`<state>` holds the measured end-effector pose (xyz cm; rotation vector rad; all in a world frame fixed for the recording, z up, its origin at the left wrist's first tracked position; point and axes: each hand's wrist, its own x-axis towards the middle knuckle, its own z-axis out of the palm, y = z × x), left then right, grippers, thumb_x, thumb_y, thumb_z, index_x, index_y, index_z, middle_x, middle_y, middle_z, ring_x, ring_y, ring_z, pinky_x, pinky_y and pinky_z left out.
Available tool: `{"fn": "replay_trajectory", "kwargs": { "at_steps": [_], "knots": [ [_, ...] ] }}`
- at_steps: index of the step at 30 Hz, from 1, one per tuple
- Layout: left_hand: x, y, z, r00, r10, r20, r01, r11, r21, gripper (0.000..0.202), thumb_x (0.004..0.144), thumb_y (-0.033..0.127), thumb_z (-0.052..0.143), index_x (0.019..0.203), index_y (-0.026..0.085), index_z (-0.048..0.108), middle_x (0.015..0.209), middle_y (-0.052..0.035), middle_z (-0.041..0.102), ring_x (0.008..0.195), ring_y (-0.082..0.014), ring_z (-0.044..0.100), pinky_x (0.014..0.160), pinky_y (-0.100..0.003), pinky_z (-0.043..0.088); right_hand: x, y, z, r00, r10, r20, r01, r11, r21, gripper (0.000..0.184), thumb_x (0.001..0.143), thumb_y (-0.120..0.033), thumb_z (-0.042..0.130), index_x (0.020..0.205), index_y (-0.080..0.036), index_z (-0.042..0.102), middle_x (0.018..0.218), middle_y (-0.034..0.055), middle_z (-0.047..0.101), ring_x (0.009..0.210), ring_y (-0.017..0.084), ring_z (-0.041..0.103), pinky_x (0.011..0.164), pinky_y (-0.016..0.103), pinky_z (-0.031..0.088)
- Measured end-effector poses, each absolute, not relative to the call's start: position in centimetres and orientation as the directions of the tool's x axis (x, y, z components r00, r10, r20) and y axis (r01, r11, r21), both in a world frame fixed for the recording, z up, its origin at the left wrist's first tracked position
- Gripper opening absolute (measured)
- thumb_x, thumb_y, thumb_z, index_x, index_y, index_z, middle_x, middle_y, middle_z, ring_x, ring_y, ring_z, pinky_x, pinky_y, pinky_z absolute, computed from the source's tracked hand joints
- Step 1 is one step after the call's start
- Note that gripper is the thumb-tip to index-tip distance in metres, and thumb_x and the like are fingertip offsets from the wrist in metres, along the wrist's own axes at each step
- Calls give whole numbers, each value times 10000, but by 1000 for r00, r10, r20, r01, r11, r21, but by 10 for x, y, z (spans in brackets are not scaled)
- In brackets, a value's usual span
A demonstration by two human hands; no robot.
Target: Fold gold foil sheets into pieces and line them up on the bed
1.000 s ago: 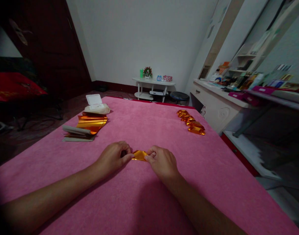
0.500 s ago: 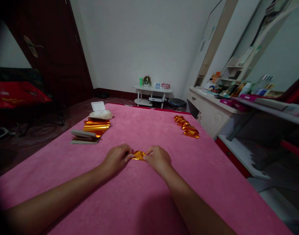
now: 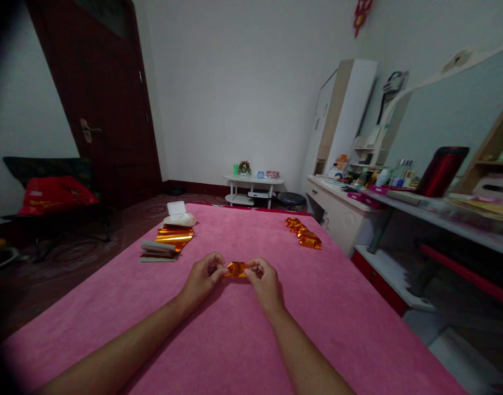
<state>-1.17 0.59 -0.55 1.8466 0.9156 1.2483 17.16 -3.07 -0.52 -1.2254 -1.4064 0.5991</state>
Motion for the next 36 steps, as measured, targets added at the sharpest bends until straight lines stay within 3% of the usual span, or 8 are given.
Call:
{"fn": "replay_trajectory", "kwargs": {
  "at_steps": [2,9,15,19,23,28,33,36],
  "knots": [
    [-11,4,-4,278,868,410,105,-452,886,176,788,255,554,922,147,590,683,-1,624,584,-135,570,559,-231,430,170,-33,-1,145,901,409,332,346,-878,206,750,-323,601,863,-156,642,798,50,671,741,197,607,690,314,472],
    [-9,-3,4,381,854,353,20,-389,921,189,747,269,625,848,142,720,812,-53,716,707,-178,633,651,-252,476,168,-38,2,156,898,412,428,314,-848,190,738,-354,617,765,-174,673,749,42,688,740,209,609,712,329,474],
    [-8,-4,4,403,877,262,24,-296,955,280,800,315,565,879,102,729,564,-43,665,479,-133,563,501,-223,413,164,-39,4,98,913,396,348,341,-873,185,755,-345,620,768,-164,657,742,35,666,700,182,595,663,291,458],
    [-13,3,2,403,891,211,13,-236,972,337,805,368,567,892,77,714,534,-60,661,394,-97,485,429,-192,306,163,-41,4,80,935,346,198,326,-925,220,752,-324,643,907,-183,577,754,4,622,663,151,579,583,245,439],
    [-15,7,-1,396,900,184,-8,-197,980,330,791,372,587,857,66,691,518,-55,649,372,-87,480,410,-183,297,164,-40,1,68,931,358,222,336,-915,186,753,-308,642,862,-180,563,757,1,600,640,137,555,563,238,423],
    [-14,8,-3,364,897,251,-90,-234,968,416,793,349,606,1117,90,574,498,-3,619,407,-125,573,395,-169,324,166,-35,-5,53,951,304,206,287,-935,170,768,-297,617,869,-161,597,707,-2,592,578,121,522,530,235,404],
    [-13,7,-5,417,860,294,-144,-257,956,330,796,352,604,1014,105,615,743,-58,686,439,-108,595,419,-184,395,167,-33,-7,70,950,305,176,289,-941,139,747,-274,630,828,-168,592,698,-12,585,555,109,515,511,223,400],
    [-13,6,-4,398,875,275,-157,-230,960,283,744,331,661,922,115,621,812,-49,675,475,-105,605,470,-208,453,167,-33,-7,86,937,340,211,316,-925,102,743,-253,627,790,-168,599,644,-22,565,534,105,497,494,216,387]
  ]
}}
